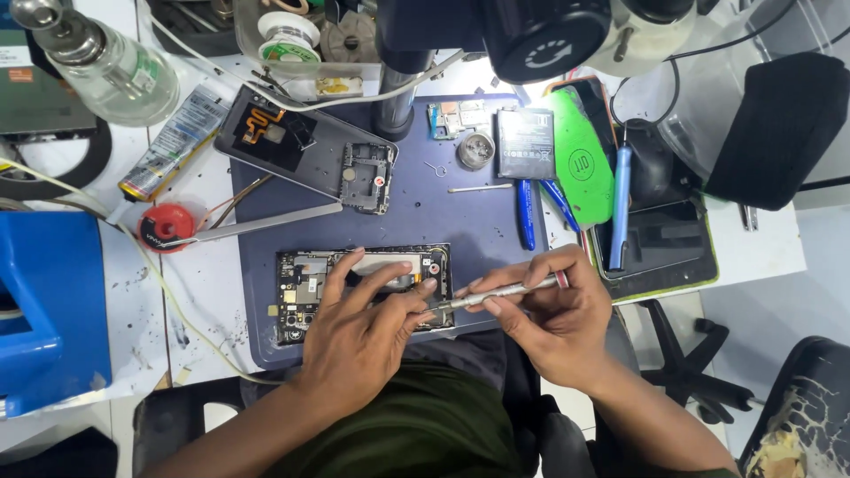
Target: Disassembling a mobile phone motherboard by removing screws and internal components using a precision screwdriver.
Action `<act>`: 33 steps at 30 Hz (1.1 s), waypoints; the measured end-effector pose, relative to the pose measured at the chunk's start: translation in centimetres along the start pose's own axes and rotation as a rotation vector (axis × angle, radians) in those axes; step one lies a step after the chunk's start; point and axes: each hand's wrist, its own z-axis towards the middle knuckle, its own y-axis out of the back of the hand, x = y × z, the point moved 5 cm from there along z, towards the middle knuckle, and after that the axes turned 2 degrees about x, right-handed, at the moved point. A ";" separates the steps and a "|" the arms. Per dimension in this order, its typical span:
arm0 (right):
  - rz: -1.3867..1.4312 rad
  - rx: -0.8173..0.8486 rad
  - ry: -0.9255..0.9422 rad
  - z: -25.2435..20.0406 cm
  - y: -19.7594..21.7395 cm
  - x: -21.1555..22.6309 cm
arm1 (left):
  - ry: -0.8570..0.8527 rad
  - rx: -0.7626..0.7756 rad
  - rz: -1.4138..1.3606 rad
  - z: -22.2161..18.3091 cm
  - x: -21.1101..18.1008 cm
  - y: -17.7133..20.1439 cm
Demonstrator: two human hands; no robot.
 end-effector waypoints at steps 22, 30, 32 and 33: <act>-0.327 0.104 0.209 -0.5 -0.5 2.6 | -0.010 -0.010 0.024 0.0 -0.1 0.0; -0.378 0.200 0.337 -0.6 0.0 3.1 | -0.033 -0.028 0.073 0.2 -0.3 0.2; -0.576 0.106 0.277 0.3 0.2 5.0 | -0.061 -0.003 0.084 0.5 -0.5 0.4; -0.764 0.007 0.216 0.8 0.4 5.9 | -0.090 0.026 0.103 0.6 -0.7 0.5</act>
